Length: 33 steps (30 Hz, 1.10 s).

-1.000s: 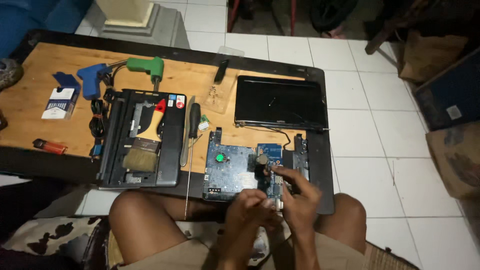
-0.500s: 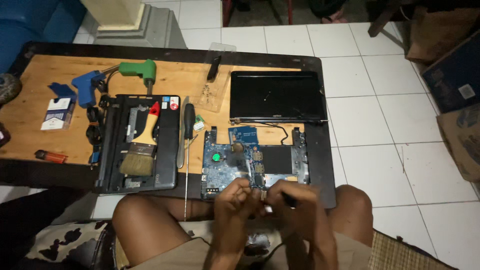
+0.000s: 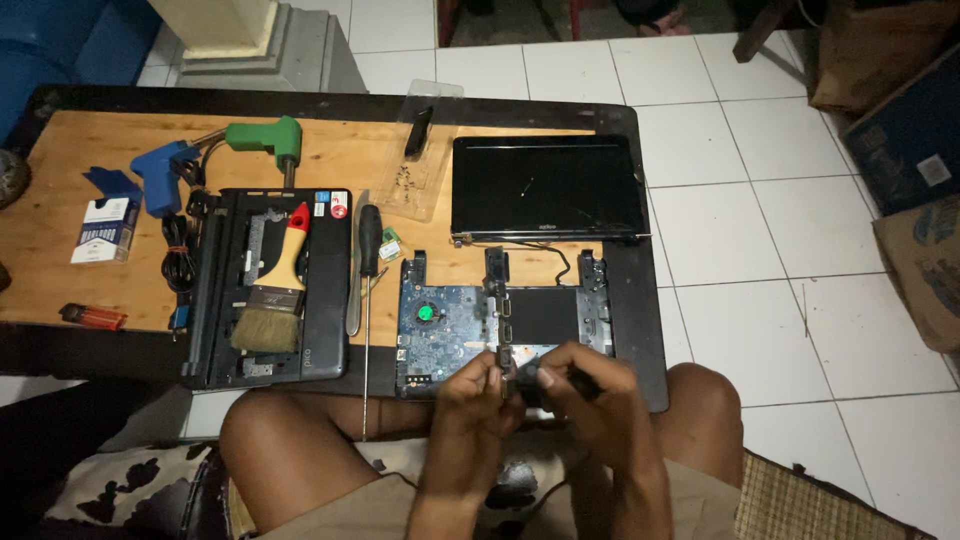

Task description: The person uses a screwdriver to remove screws from a disassembled laptop motherboard. They then detach a small circuit board, place it on the table, and later reattach it to the motherboard, securing it with screws.

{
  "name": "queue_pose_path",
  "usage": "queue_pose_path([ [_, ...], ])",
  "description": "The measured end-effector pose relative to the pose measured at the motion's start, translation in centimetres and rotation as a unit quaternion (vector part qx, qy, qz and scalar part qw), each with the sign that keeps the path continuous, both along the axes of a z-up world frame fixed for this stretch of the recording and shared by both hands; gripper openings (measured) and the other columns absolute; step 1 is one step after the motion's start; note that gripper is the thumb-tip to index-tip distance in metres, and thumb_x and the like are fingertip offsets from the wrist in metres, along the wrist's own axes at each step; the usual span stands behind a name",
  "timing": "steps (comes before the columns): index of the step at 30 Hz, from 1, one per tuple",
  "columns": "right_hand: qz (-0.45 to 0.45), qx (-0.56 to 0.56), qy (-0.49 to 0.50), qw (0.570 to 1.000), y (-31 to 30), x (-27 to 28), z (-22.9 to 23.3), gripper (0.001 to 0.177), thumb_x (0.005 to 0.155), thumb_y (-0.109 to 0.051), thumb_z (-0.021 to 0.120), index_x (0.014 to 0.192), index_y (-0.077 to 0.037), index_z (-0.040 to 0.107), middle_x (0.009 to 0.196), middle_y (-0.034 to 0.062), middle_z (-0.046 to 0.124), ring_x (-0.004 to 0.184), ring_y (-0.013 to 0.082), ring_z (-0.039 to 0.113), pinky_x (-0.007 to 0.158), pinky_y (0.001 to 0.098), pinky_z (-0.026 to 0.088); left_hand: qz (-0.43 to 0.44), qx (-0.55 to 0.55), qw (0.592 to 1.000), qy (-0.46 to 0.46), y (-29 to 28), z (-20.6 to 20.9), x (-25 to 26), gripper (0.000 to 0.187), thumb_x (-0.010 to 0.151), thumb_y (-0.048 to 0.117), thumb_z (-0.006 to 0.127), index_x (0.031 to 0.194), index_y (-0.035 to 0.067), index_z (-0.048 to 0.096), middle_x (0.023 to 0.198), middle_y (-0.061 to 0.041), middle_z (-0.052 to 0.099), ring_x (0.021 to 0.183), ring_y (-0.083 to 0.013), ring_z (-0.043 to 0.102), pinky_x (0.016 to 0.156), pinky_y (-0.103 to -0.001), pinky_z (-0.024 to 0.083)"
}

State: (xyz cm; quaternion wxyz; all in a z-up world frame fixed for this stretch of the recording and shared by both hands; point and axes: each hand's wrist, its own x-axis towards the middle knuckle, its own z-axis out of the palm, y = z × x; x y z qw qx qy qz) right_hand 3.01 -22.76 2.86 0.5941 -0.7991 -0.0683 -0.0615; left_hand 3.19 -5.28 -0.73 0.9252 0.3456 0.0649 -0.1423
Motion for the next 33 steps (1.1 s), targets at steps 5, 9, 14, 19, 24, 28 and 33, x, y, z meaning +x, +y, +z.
queue_pose_path([
  [5,-0.009,-0.005,-0.025,1.0,1.7,-0.6,2.6,0.003,0.096,-0.013,0.081,0.094,-0.011,0.083,0.076,-0.0056,0.071,0.066,0.0047,0.057,0.059,0.0233,0.042,-0.013,-0.061,0.998,0.009,0.3,1.9,-0.1,0.026,0.098,0.014,0.082,0.11,-0.002,0.065,0.094,-0.008,0.067,0.08,-0.012,0.063,0.069,-0.022,0.048],
  [9,-0.023,0.05,-0.002,0.998,2.8,-1.1,2.3,0.007,0.099,-0.017,0.082,0.095,-0.011,0.08,0.075,-0.0078,0.058,0.069,0.0045,0.052,0.061,0.0238,0.041,-0.028,-0.069,0.997,0.012,0.0,3.1,-0.3,0.016,0.108,0.015,0.072,0.109,0.0,0.065,0.098,-0.011,0.072,0.086,-0.0137,0.068,0.076,-0.025,0.052],
  [14,0.005,-0.009,-0.017,1.0,2.5,-0.9,2.9,0.012,0.102,-0.015,0.076,0.09,-0.014,0.074,0.074,-0.0083,0.057,0.069,0.0054,0.049,0.061,0.0253,0.04,-0.021,-0.061,0.998,0.023,0.0,2.3,-0.4,0.023,0.106,0.019,0.075,0.11,-0.001,0.065,0.094,-0.012,0.07,0.083,-0.0153,0.066,0.075,-0.026,0.052],
  [19,-0.003,-0.012,0.013,1.0,3.0,-0.9,2.7,0.034,0.108,-0.025,0.067,0.076,-0.014,0.064,0.068,-0.005,0.059,0.065,0.0054,0.047,0.058,0.0275,0.038,0.016,0.098,0.995,0.031,1.2,2.5,-0.8,0.02,0.109,0.02,0.075,0.103,0.007,0.061,0.076,0.001,0.043,0.068,-0.0088,0.043,0.059,-0.029,0.032],
  [24,0.004,0.012,0.082,0.997,3.5,0.6,0.7,0.032,0.111,-0.03,0.066,0.085,-0.011,0.073,0.069,-0.0008,0.068,0.065,0.0112,0.06,0.062,0.0287,0.048,0.057,0.262,0.963,-0.007,4.9,1.0,-1.1,0.024,0.104,0.028,0.073,0.088,0.013,0.063,0.072,0.001,0.054,0.064,-0.0124,0.045,0.057,-0.033,0.034],
  [28,-0.007,-0.018,0.123,0.992,5.6,2.2,0.6,0.032,0.109,-0.034,0.069,0.09,-0.012,0.084,0.071,-0.0008,0.075,0.068,0.0101,0.065,0.063,0.0303,0.045,0.174,0.196,0.965,0.035,11.7,-2.8,-2.0,0.019,0.094,0.016,0.079,0.107,0.005,0.07,0.075,-0.005,0.064,0.059,-0.0133,0.047,0.053,-0.03,0.034],
  [33,0.134,0.002,0.191,0.972,13.5,5.4,3.1,0.025,0.111,-0.027,0.06,0.118,-0.01,0.077,0.098,0.0063,0.074,0.088,0.0185,0.074,0.087,0.0359,0.08,0.289,0.172,0.942,0.004,16.1,-3.3,-4.1,0.008,0.105,0.01,0.074,0.105,0.003,0.07,0.085,-0.003,0.06,0.07,-0.0144,0.059,0.056,-0.025,0.037],
])
